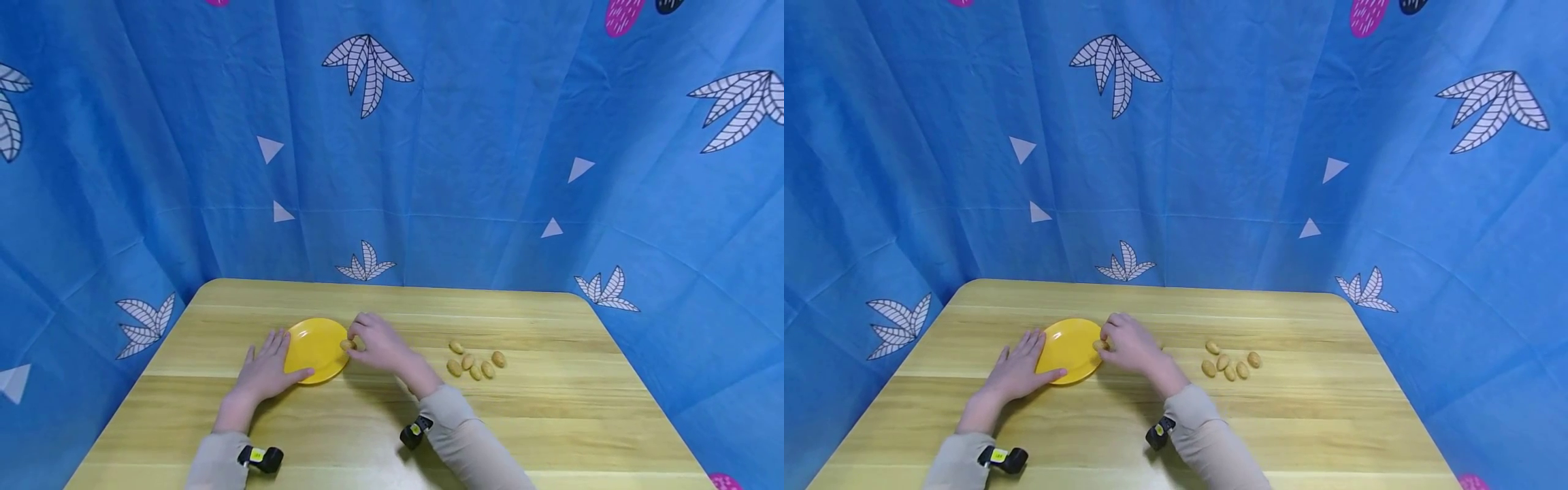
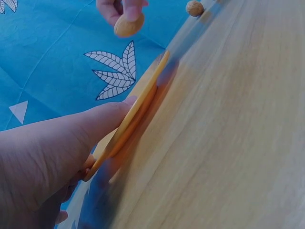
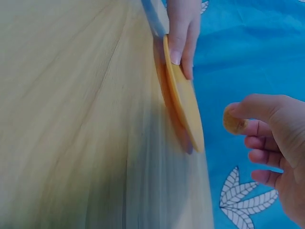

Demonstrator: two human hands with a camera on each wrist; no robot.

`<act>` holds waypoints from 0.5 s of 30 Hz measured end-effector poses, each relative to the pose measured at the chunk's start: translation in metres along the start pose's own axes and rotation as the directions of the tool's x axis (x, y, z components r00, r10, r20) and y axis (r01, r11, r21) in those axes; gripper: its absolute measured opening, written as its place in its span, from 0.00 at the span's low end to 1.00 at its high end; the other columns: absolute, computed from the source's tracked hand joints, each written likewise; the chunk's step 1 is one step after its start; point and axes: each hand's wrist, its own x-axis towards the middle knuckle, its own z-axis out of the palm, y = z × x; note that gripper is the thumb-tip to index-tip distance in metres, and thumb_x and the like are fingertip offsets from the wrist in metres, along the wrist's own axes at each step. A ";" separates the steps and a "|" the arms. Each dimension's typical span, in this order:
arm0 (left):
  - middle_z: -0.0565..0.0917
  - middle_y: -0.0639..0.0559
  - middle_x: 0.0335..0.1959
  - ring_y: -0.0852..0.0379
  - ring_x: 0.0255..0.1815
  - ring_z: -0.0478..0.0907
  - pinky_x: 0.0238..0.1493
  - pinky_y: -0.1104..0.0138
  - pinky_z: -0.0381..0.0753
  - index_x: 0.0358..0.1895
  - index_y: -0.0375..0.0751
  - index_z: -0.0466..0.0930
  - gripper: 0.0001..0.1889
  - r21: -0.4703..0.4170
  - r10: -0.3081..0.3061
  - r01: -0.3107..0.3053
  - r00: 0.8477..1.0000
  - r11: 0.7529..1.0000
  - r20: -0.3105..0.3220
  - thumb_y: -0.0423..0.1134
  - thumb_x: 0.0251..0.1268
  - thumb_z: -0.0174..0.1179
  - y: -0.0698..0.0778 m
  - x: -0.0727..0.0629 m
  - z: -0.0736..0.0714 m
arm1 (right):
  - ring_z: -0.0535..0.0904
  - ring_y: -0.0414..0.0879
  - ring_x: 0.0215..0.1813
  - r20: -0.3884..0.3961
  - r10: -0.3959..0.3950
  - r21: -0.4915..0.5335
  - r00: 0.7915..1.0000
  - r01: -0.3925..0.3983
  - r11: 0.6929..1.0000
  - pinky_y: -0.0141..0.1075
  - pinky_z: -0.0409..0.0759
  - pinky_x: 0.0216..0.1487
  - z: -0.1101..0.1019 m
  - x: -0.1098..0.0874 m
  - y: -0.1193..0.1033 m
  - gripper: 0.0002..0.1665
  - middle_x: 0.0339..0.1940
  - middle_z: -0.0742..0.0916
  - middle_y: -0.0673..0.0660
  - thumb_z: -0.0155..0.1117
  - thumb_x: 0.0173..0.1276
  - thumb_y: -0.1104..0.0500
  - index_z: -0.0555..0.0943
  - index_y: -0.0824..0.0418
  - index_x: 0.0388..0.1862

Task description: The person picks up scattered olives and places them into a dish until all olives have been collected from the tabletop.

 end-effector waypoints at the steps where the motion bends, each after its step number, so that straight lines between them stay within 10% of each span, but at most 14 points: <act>1: 0.49 0.32 0.78 0.34 0.80 0.42 0.72 0.32 0.39 0.76 0.29 0.49 0.57 0.001 -0.001 0.001 1.000 1.000 0.001 0.73 0.58 0.54 0.000 0.000 0.000 | 0.74 0.43 0.45 0.004 0.000 -0.007 1.000 0.000 1.000 0.33 0.77 0.52 0.001 0.003 -0.001 0.12 0.41 0.82 0.50 0.67 0.65 0.48 0.82 0.55 0.37; 15: 0.50 0.33 0.78 0.34 0.80 0.43 0.73 0.32 0.40 0.76 0.29 0.49 0.57 0.017 -0.004 0.004 1.000 1.000 -0.001 0.74 0.58 0.51 -0.001 0.000 0.000 | 0.73 0.42 0.42 0.019 0.019 -0.048 1.000 -0.018 0.999 0.31 0.75 0.49 0.027 0.041 -0.003 0.12 0.37 0.81 0.49 0.65 0.65 0.48 0.83 0.56 0.35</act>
